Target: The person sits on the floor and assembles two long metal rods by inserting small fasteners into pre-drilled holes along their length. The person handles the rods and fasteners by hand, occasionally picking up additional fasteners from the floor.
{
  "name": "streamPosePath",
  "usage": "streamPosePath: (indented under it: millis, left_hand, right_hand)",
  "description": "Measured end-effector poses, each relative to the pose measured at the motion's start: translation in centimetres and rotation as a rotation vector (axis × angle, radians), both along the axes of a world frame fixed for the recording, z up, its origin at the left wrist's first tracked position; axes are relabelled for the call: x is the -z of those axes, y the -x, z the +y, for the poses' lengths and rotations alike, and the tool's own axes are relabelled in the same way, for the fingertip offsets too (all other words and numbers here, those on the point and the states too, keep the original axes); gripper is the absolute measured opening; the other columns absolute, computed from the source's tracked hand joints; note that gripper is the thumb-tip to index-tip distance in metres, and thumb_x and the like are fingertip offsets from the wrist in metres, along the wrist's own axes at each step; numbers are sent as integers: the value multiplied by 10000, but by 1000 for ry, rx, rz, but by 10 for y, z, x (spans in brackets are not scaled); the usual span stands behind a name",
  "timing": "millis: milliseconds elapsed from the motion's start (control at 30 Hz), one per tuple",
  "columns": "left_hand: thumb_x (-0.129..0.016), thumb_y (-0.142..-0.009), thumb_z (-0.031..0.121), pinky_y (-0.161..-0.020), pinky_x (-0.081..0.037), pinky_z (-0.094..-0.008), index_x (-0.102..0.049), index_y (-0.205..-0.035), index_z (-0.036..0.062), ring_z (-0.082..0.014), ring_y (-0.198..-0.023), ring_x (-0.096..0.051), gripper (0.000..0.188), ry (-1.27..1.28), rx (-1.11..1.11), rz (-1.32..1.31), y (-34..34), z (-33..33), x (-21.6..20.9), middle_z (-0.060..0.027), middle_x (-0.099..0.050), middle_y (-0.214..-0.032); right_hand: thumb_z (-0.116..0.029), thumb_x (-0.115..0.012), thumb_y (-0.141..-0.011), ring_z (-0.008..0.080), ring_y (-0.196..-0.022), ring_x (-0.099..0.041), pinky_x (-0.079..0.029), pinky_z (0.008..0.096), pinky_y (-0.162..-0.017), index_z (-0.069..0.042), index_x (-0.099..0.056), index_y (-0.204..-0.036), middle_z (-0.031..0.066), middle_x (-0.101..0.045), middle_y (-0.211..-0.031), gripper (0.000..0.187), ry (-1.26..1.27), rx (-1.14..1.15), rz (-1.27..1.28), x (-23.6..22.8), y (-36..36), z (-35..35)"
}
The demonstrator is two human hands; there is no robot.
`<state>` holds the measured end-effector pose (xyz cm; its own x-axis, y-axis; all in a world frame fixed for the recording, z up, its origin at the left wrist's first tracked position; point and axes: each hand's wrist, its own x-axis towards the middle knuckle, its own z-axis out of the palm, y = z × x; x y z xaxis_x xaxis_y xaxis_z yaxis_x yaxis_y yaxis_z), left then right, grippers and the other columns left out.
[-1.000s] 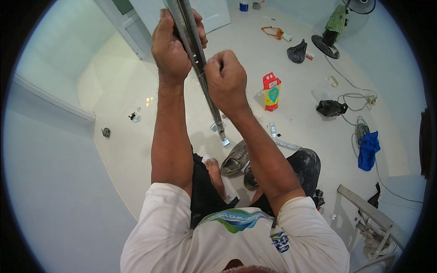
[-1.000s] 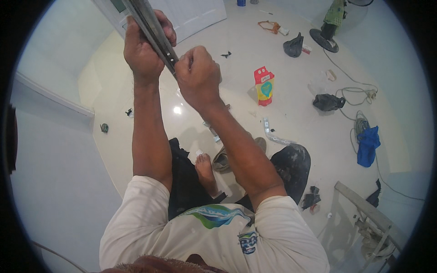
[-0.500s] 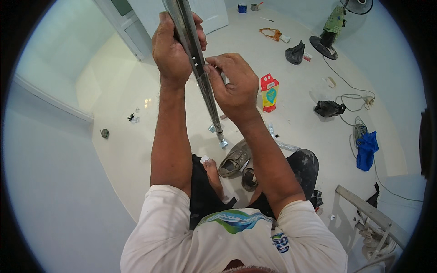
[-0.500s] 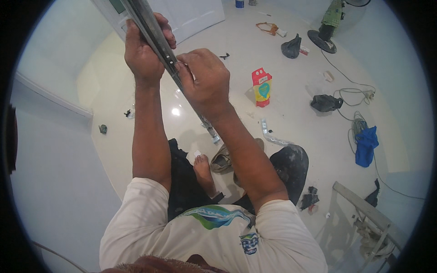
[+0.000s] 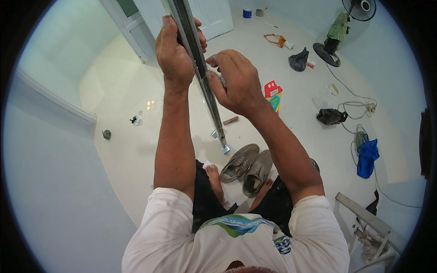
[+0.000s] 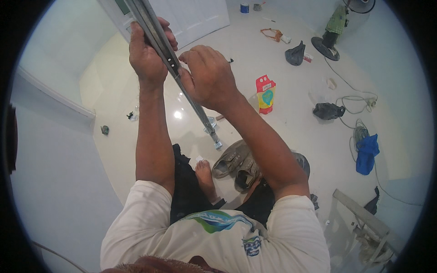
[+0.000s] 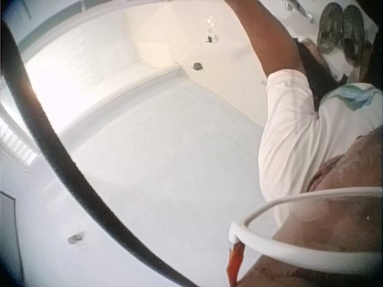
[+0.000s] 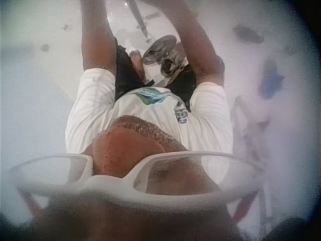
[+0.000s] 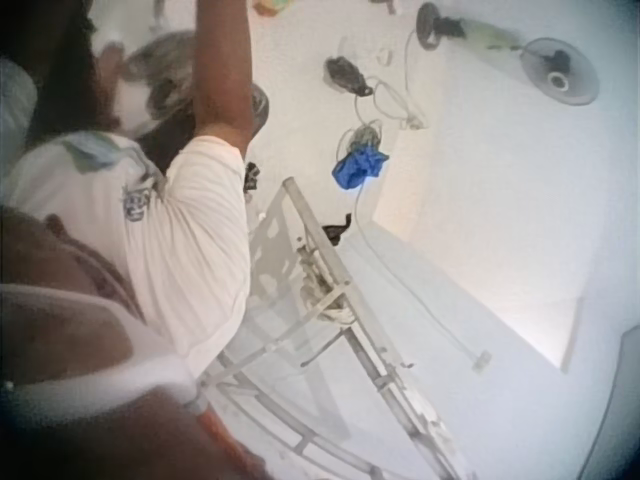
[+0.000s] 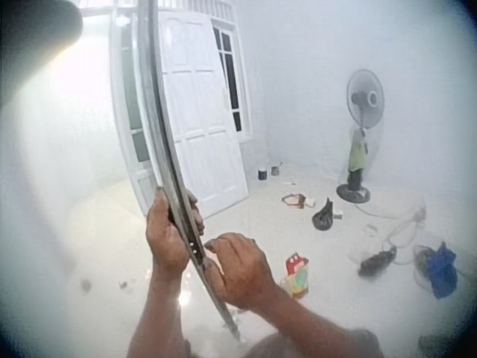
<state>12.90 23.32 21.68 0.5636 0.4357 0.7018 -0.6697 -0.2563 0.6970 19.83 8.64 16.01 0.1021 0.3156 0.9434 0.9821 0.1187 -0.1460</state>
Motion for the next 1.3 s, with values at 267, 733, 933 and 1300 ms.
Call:
streamPosePath:
  millis: [267,733,933,1300]
  left_hand:
    - [-323,-1192,510,-572,-533,-309,-692,-1052,19,-144,-600,-642,629,52,-32,-53,-6,-1,-3,-81,-684,-701]
    - [-247,-1195,478,-634,-549,-338,-664,-1124,26,-166,-679,-657,619,2,-74,65,-2,-13,-6,-94,-697,-799]
    - [-236,-1186,613,-619,-512,-341,-684,-1151,17,-186,-680,-633,747,58,241,12,-4,6,-2,-85,-664,-775]
    - [-370,-1114,772,-585,-524,-314,-607,-1354,-68,-169,-639,-617,905,-131,185,-9,17,1,-7,-75,-656,-782]
  right_hand:
    - [-84,-808,-806,334,-736,-681,-545,466,-681,-48,-624,-885,117,-622,-809,203,132,53,-78,-15,-10,1]
    - [-3,-731,-816,252,-659,-639,-533,378,-624,-41,-597,-887,92,-622,-795,156,-51,150,103,11,6,11]
    - [-13,-651,-967,181,-745,-672,-576,367,-696,13,-635,-982,94,-674,-881,33,53,83,466,11,20,1]
    - [-46,-829,-962,225,-902,-798,-660,319,-807,43,-773,-1176,145,-770,-1070,238,9,-184,617,14,49,-7]
